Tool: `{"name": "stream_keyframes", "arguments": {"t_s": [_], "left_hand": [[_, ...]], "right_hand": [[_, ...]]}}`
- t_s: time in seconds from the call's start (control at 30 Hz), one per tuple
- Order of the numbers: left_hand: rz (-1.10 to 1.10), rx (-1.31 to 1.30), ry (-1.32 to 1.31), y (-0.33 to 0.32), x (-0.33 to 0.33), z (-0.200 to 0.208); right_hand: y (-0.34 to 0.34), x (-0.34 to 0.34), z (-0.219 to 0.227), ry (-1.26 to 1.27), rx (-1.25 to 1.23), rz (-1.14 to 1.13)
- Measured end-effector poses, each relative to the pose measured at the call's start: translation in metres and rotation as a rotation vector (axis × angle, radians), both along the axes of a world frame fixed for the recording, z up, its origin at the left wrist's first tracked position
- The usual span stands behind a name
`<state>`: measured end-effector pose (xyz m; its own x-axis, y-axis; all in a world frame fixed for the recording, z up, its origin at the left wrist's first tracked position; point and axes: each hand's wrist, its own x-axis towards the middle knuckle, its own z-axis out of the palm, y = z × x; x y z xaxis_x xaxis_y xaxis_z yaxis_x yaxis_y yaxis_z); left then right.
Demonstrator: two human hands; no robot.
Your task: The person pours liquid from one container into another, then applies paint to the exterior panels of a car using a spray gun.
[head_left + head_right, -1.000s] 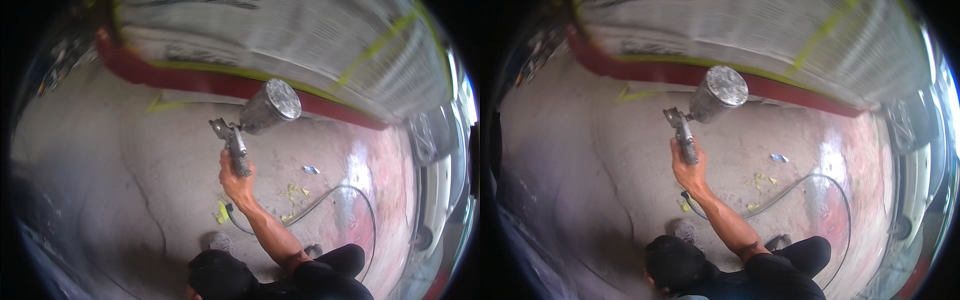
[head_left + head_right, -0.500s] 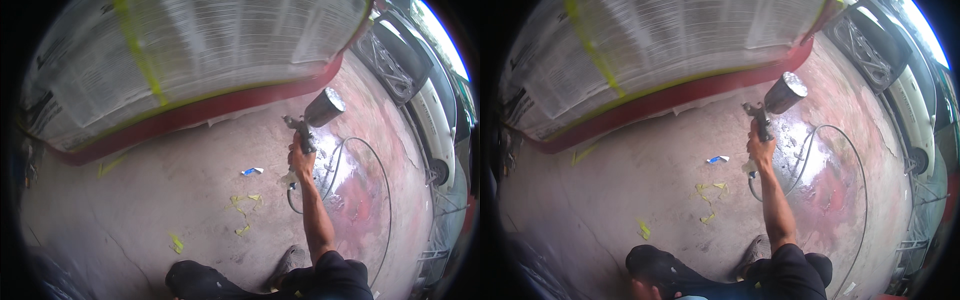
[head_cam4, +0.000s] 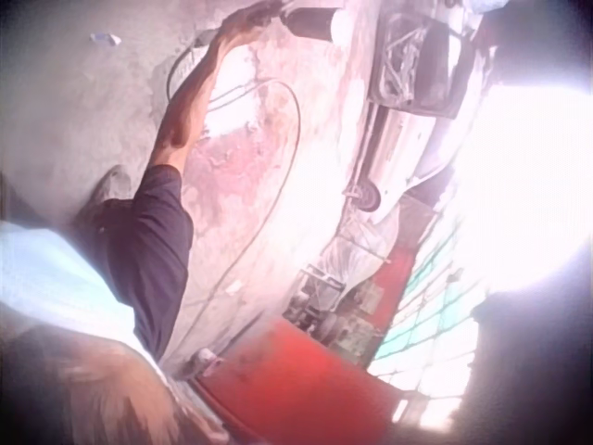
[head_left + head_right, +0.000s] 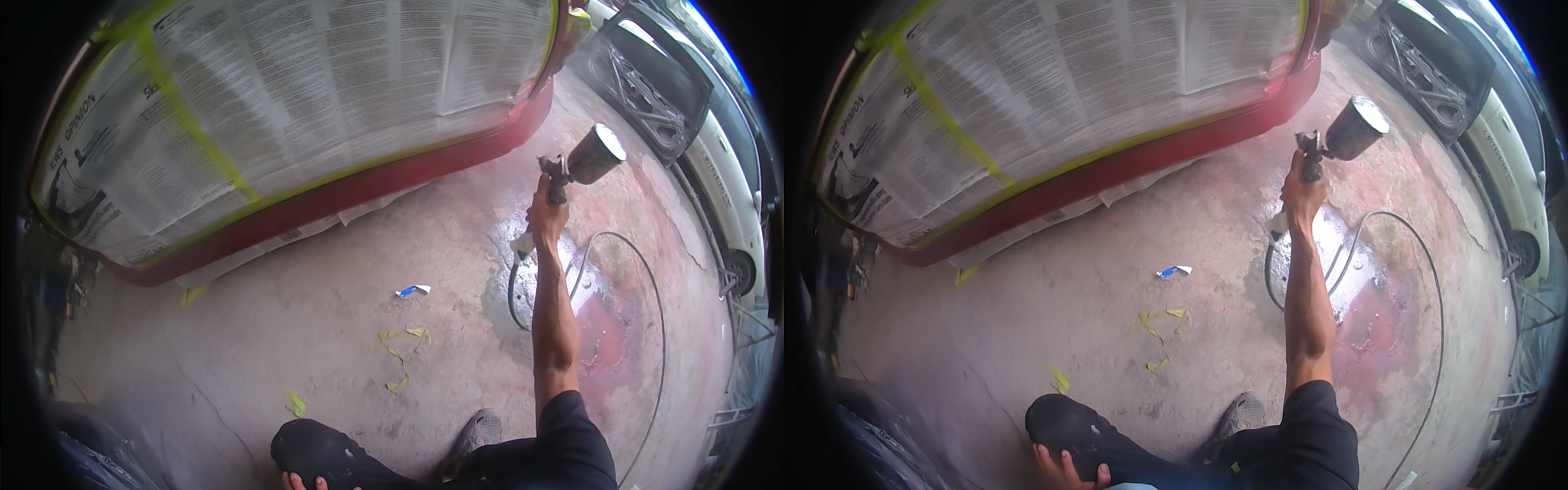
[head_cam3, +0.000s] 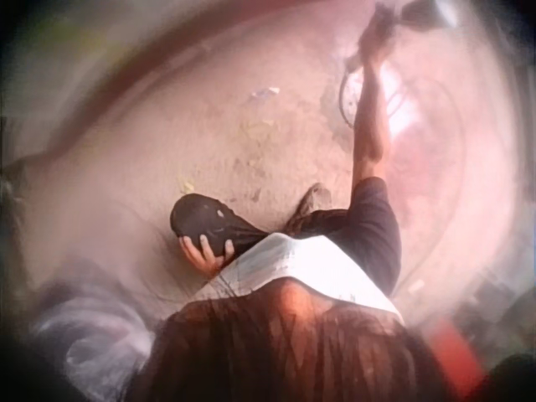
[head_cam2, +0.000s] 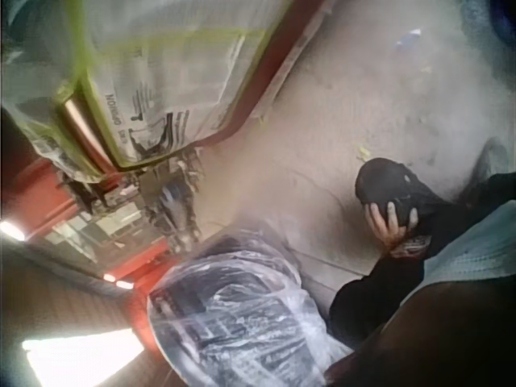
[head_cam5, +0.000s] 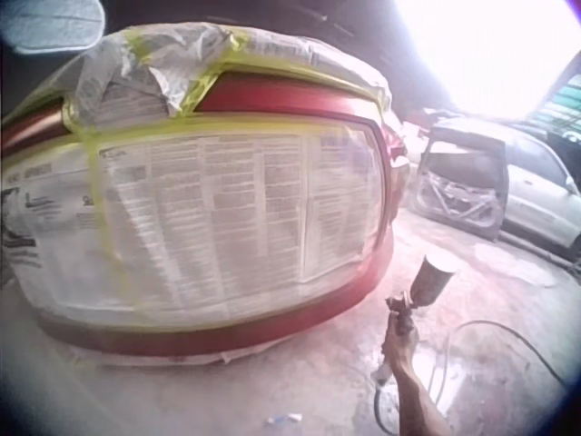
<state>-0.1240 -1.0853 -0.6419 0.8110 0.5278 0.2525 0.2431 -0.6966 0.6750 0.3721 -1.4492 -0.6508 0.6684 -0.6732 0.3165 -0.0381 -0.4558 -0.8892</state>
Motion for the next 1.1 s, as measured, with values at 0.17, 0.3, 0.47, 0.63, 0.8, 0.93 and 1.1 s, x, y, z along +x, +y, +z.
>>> {"name": "stream_keyframes", "arguments": {"t_s": [0.17, 0.3, 0.47, 0.63, 0.8, 0.93, 1.1], "left_hand": [[-0.479, 0.604, -0.033, 0.057, -0.041, -0.05], [-0.182, 0.232, -0.011, 0.058, -0.051, -0.04], [-0.37, 0.732, -0.283, 0.128, -0.059, -0.055], [-0.155, 0.225, -0.389, 0.138, -0.113, -0.064], [0.013, -0.047, -0.526, 0.145, -0.128, -0.072], [-0.168, 0.035, -0.219, 0.169, -0.164, -0.104], [-0.122, -0.027, -0.258, 0.201, -0.107, -0.059]], "right_hand": [[0.094, -0.07, 0.024, 0.207, 0.245, 0.324], [0.185, -0.11, 0.023, 0.301, 0.365, 0.515], [0.315, -0.154, 0.029, 0.407, 0.416, 0.705], [0.44, -0.195, 0.022, 0.405, 0.443, 0.849], [0.55, -0.218, -0.011, 0.295, 0.177, 1.021], [0.611, -0.227, -0.007, 0.259, 0.148, 1.139], [0.664, -0.225, 0.006, 0.208, 0.18, 1.363]]}}
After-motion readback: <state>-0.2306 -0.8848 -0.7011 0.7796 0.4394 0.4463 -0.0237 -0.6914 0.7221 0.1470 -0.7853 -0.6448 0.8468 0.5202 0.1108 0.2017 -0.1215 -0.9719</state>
